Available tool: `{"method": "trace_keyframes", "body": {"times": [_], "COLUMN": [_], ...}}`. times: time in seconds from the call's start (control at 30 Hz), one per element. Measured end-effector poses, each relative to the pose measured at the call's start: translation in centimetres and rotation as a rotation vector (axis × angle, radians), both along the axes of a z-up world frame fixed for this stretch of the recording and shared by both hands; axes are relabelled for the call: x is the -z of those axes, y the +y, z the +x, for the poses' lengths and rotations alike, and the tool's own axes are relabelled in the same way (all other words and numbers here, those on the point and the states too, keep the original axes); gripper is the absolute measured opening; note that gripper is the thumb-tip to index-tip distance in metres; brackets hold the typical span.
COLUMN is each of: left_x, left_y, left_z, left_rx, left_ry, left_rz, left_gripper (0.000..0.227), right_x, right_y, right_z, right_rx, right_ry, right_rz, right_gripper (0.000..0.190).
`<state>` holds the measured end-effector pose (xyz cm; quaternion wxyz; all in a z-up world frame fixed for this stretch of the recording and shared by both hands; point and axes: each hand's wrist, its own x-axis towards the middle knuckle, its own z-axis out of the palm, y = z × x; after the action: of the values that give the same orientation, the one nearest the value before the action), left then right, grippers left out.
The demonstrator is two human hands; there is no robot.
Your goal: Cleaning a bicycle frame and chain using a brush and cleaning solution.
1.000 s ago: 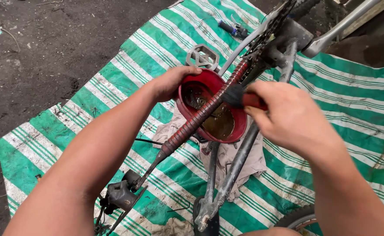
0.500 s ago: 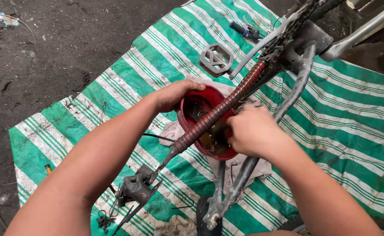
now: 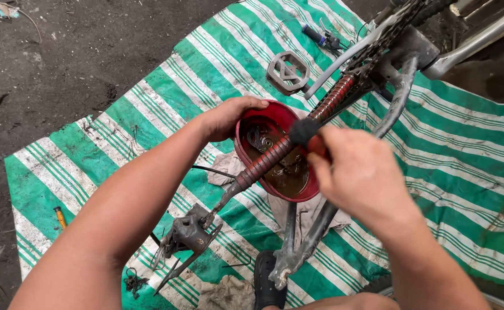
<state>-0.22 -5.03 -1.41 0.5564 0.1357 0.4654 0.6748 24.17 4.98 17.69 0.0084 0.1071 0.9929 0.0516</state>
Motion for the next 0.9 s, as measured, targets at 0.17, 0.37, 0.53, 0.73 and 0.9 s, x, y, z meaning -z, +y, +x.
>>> {"method": "trace_keyframes", "body": {"times": [0.17, 0.37, 0.53, 0.73, 0.9], "left_x": [0.1, -0.5, 0.1, 0.6, 4.5], "left_y": [-0.3, -0.4, -0.1, 0.2, 3.2], "left_z": [0.1, 0.5, 0.6, 1.7, 1.3], "left_rx": [0.028, 0.029, 0.031, 0.046, -0.215], "left_ry": [0.006, 0.040, 0.048, 0.056, 0.059], "left_rz": [0.007, 0.013, 0.045, 0.001, -0.061], "left_gripper": [0.029, 0.028, 0.025, 0.027, 0.057], "right_x": [-2.5, -1.5, 2.3, 2.5, 8.7], "right_y": [1.0, 1.4, -0.5, 1.0, 2.0], "right_z": [0.2, -0.9, 2.4, 2.5, -0.9], "right_rx": [0.141, 0.189, -0.134, 0.009, -0.090], "right_ry": [-0.043, -0.005, 0.165, -0.261, -0.514], "right_rz": [-0.062, -0.031, -0.064, 0.204, 0.295], "right_gripper": [0.023, 0.027, 0.028, 0.024, 0.033]}}
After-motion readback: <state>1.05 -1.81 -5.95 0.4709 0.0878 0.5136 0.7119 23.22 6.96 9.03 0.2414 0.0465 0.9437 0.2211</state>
